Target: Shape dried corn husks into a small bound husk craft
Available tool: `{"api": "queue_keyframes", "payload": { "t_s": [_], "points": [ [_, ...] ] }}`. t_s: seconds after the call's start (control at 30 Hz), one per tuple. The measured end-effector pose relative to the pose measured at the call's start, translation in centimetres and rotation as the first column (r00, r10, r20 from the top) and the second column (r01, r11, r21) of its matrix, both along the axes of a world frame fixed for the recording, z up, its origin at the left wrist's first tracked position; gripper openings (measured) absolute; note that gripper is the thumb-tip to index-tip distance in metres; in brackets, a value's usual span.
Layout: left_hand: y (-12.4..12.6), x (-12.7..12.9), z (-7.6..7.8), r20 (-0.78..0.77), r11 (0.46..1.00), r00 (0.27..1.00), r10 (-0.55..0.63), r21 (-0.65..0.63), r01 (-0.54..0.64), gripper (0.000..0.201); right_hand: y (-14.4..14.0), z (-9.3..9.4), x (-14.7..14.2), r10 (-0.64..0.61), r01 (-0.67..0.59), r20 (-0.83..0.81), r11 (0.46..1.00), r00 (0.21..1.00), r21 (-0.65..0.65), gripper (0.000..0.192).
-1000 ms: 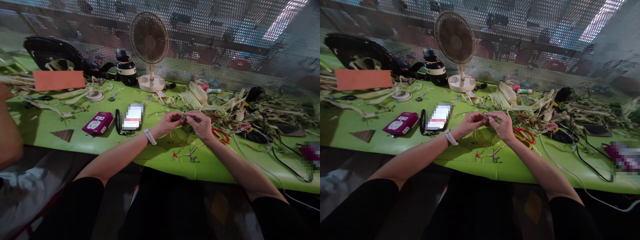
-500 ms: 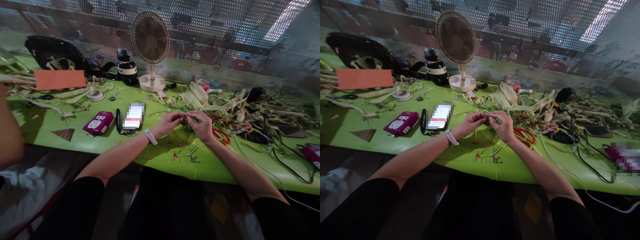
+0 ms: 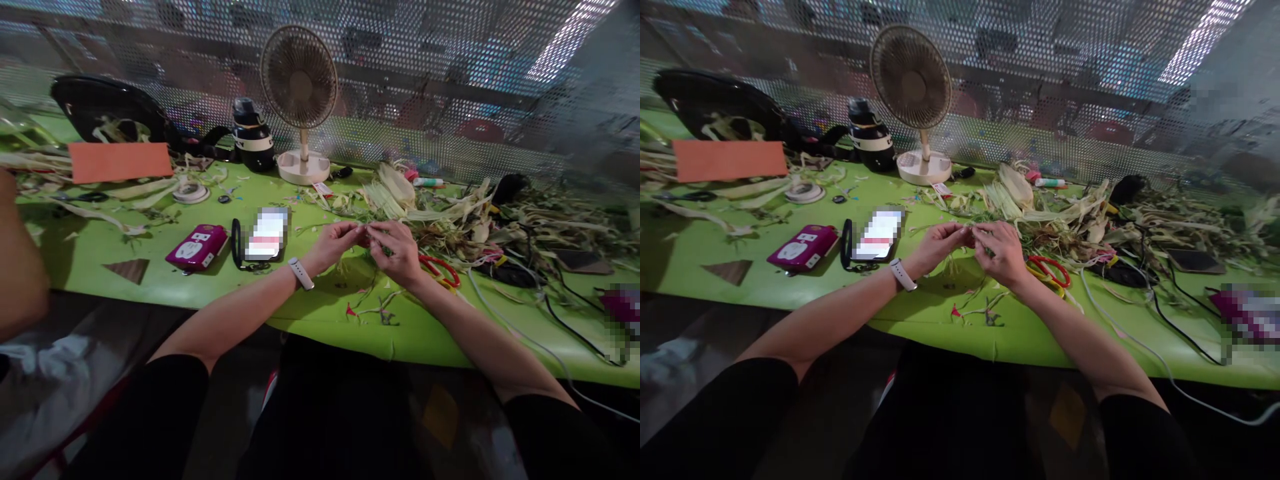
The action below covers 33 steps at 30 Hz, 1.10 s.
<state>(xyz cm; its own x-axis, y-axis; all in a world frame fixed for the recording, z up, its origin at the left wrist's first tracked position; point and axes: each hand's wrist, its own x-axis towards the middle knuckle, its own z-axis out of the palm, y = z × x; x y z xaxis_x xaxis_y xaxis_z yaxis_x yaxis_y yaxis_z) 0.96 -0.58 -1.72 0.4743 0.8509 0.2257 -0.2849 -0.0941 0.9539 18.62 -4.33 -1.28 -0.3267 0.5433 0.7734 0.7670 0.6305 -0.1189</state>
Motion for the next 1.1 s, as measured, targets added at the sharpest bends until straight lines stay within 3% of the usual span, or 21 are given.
{"api": "queue_keyframes", "payload": {
  "t_s": [0.13, 0.37, 0.5, 0.67, 0.77, 0.9, 1.1],
  "points": [
    [0.0, -0.1, 0.1, -0.041, 0.997, 0.999, -0.017, 0.072, 0.020, 0.035, 0.1, 0.2, -0.2, 0.079, -0.104, -0.196, 0.987, 0.977, -0.119, 0.026],
    [0.1, -0.3, 0.2, -0.088, 0.986, 0.996, -0.011, 0.163, 0.026, 0.041, 0.3, 0.1, -0.2, 0.110, -0.147, -0.230, 0.977, 0.967, -0.152, 0.021],
    [0.1, -0.4, 0.4, -0.135, 0.974, 0.990, 0.046, 0.226, -0.014, 0.042, 0.3, 0.0, -0.2, 0.081, -0.092, -0.146, 0.994, 0.986, -0.067, 0.021],
    [-0.3, -0.4, 0.7, -0.132, 0.970, 0.990, 0.038, 0.242, -0.005, 0.036, 0.5, 0.1, 0.4, -0.022, 0.018, 0.101, 0.999, 0.995, 0.044, 0.023],
    [-0.4, -0.4, 0.7, -0.102, 0.980, 0.995, -0.003, 0.200, 0.023, 0.031, 0.7, 0.0, 0.8, 0.015, -0.024, 0.146, 0.998, 0.989, 0.059, 0.026],
    [-0.5, -0.4, 0.8, -0.029, 0.995, 0.996, -0.089, 0.044, 0.090, 0.025, 0.9, -0.2, 1.0, 0.070, -0.082, 0.123, 0.991, 0.990, 0.101, 0.028],
    [-0.7, -0.2, 0.8, 0.124, 0.951, 0.980, -0.158, -0.247, 0.185, 0.029, 0.5, -0.1, 1.0, 0.110, -0.124, 0.137, 0.987, 0.984, 0.102, 0.026]
  ]
}}
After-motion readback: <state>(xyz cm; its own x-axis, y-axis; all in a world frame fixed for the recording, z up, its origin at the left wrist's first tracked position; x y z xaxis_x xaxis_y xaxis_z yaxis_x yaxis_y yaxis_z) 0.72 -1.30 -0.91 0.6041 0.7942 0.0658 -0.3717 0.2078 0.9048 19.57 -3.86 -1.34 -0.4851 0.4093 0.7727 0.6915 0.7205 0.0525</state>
